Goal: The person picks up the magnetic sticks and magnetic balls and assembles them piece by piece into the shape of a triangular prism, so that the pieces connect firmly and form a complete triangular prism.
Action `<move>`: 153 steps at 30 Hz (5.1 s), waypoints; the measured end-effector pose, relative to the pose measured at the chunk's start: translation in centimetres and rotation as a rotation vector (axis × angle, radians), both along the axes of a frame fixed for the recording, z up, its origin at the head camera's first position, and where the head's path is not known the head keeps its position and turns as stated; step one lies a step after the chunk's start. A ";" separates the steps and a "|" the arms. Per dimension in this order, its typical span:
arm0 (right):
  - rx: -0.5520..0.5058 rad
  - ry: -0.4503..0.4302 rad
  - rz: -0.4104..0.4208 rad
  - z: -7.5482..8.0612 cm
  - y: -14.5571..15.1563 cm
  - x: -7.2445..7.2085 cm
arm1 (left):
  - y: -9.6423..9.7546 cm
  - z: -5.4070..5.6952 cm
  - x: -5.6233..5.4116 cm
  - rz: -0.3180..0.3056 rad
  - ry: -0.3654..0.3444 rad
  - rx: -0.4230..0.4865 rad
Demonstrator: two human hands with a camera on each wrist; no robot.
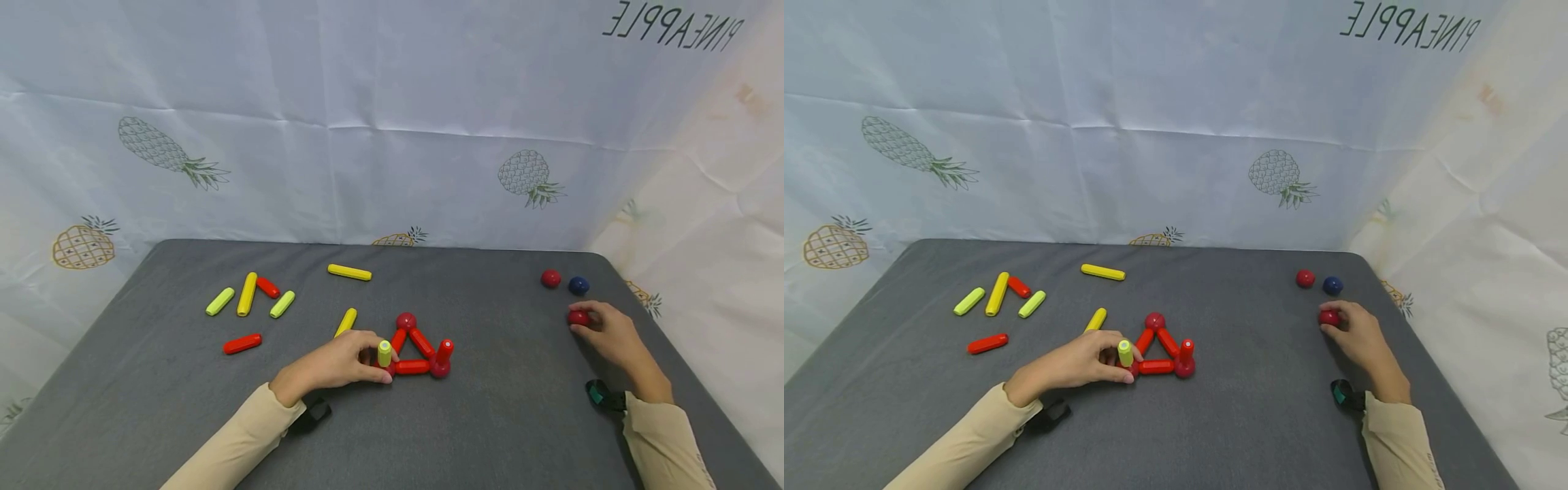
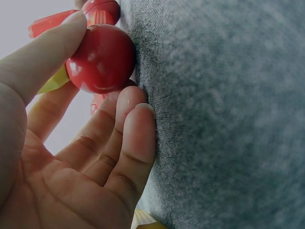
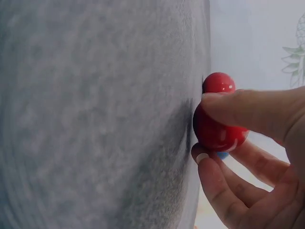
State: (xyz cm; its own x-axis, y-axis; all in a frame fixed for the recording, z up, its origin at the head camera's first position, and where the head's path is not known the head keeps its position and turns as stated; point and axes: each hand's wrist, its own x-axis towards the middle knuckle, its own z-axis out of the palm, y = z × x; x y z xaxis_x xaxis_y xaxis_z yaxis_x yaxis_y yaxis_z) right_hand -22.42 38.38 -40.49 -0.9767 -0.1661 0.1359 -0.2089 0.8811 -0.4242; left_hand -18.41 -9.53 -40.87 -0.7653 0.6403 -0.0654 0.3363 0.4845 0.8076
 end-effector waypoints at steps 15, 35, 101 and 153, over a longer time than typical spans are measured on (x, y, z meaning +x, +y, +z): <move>-0.053 -0.019 0.042 0.9 -2.0 0.1 | -0.1 -0.1 0.1 -0.008 0.010 0.001; -0.084 0.029 0.124 2.4 -5.6 0.7 | -0.1 -0.1 0.0 0.002 0.000 -0.004; -0.223 0.316 0.634 5.9 -20.8 3.3 | -0.2 -0.1 -0.1 -0.021 0.013 0.013; -0.187 0.176 0.761 6.0 -26.1 4.8 | -0.3 -0.1 -0.2 -0.037 0.016 0.051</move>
